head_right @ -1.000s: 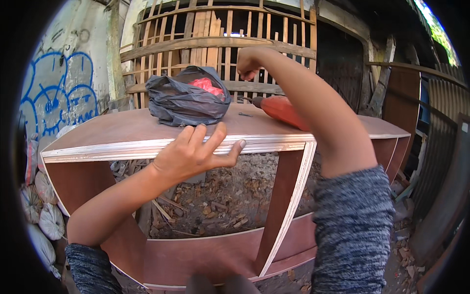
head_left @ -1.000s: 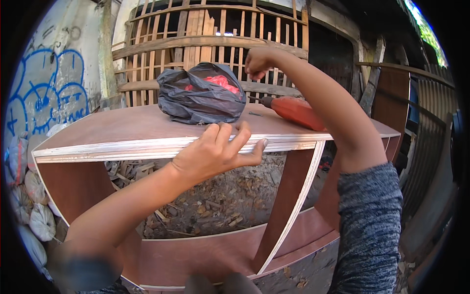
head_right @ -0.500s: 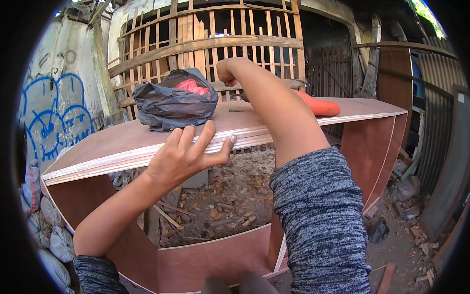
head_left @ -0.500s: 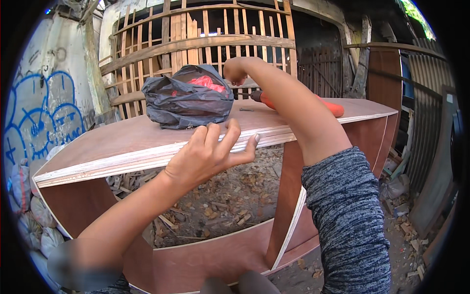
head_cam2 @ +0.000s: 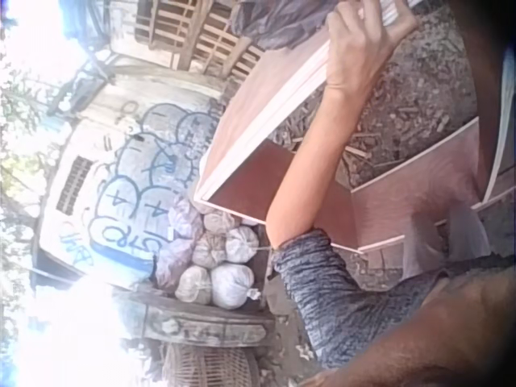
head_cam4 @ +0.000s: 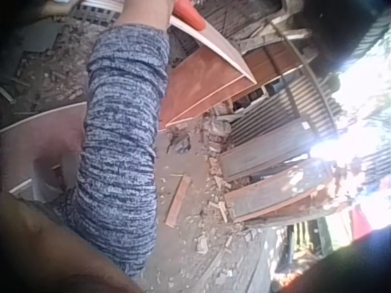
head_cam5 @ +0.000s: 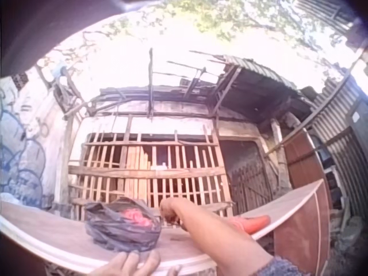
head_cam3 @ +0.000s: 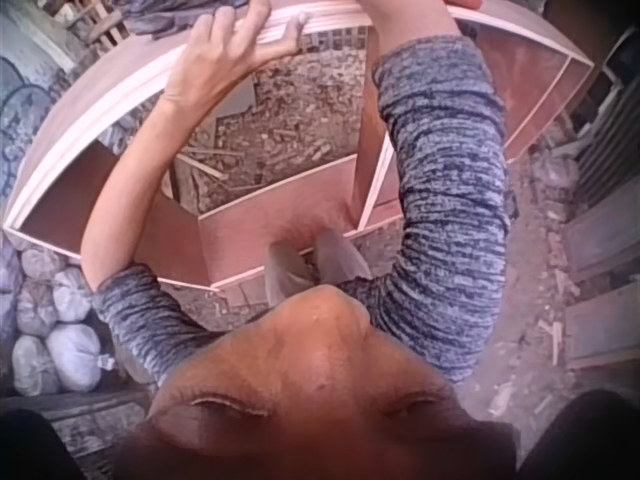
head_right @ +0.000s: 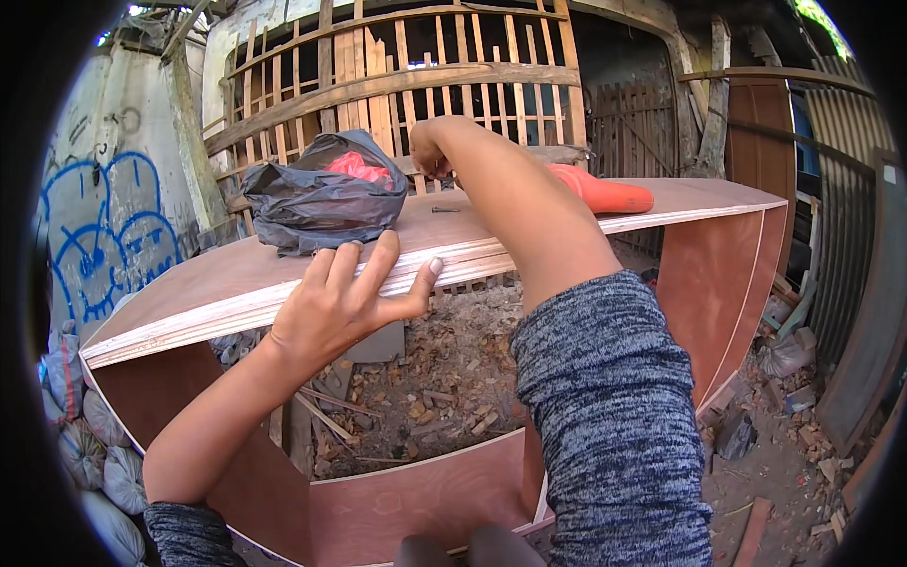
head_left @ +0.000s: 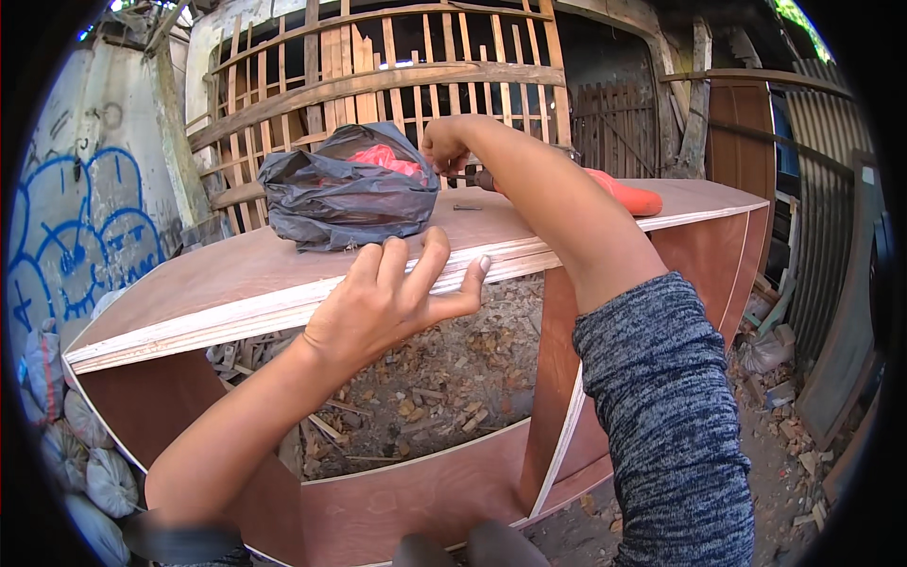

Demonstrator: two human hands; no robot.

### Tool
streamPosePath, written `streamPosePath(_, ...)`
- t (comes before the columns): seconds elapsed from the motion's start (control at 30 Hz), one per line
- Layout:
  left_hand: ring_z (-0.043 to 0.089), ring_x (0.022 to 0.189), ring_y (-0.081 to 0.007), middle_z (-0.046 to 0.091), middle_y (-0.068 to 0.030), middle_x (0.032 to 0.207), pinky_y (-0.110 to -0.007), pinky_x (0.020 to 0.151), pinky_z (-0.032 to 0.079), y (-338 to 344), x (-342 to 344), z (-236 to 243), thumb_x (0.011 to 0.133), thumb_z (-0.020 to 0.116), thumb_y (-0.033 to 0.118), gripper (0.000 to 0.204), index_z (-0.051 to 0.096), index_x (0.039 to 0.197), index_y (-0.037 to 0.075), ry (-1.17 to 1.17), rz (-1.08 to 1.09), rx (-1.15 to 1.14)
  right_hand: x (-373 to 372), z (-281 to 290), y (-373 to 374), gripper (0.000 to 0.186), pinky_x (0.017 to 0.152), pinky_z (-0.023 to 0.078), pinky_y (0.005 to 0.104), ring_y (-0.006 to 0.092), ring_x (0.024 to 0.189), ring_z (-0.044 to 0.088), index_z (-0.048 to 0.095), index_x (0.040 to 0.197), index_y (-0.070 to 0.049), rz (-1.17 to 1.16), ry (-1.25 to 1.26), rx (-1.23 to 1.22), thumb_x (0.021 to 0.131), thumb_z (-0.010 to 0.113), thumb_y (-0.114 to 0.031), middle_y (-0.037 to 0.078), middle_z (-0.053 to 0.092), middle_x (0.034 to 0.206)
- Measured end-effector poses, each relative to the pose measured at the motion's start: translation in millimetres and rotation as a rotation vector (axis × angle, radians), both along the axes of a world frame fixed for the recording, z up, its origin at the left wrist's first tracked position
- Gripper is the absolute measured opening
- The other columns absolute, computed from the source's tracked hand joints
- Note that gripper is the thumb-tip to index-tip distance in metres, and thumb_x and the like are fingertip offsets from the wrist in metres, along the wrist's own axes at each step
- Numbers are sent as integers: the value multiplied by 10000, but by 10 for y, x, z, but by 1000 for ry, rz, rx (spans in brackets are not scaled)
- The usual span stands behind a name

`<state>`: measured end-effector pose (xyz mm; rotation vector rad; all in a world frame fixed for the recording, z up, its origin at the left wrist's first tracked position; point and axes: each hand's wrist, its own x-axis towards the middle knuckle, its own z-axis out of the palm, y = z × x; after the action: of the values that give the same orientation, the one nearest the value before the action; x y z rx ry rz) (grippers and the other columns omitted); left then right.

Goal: The person positions a wooden strip onto a wooden frame and secures it in place by driving screws with an electric drill.

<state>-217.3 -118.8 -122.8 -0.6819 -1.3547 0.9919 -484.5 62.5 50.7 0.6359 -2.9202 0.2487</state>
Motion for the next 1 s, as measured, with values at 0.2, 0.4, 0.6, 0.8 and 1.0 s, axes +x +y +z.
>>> streamPosePath(0.2,585,835,-180,612,-119,1254,-274,672,448,-12,4,-9,930,578,211,596,361,1476,316,3,34,4,7,-31,-69,153,705,639,341,199,774,761,729,972,-58,-1,-23,41,844,732,24,83,765,897)
streamPosePath(0.4,581,831,-178,615,-116,1249,-276,668,447,4,-25,-16,929,582,210,591,366,1469,316,5,11,8,-61,-53,-45,220,717,651,322,196,780,762,753,1043,-79,-16,-59,71,843,746,13,88,762,902)
streamPosePath(0.6,579,837,-175,614,-112,1253,-273,677,443,-1,-28,-22,940,573,218,563,374,1457,322,12,7,16,-69,-64,-39,157,710,601,383,221,823,753,721,1010,-64,6,-82,-2,863,713,-8,104,762,936)
streamPosePath(0.8,581,846,-178,609,-108,1261,-281,688,450,-23,-32,-35,939,577,224,555,381,1450,322,-7,4,22,-108,-37,-42,150,743,604,404,230,844,760,724,1016,-59,7,-63,43,882,692,0,107,762,946)
streamPosePath(1.0,530,793,-148,579,-55,1166,-256,629,414,40,-91,-2,952,581,222,479,393,1386,295,43,-35,-1,-103,-62,43,183,778,601,424,231,863,762,730,1068,-58,-10,-85,18,895,695,-12,113,766,1015)
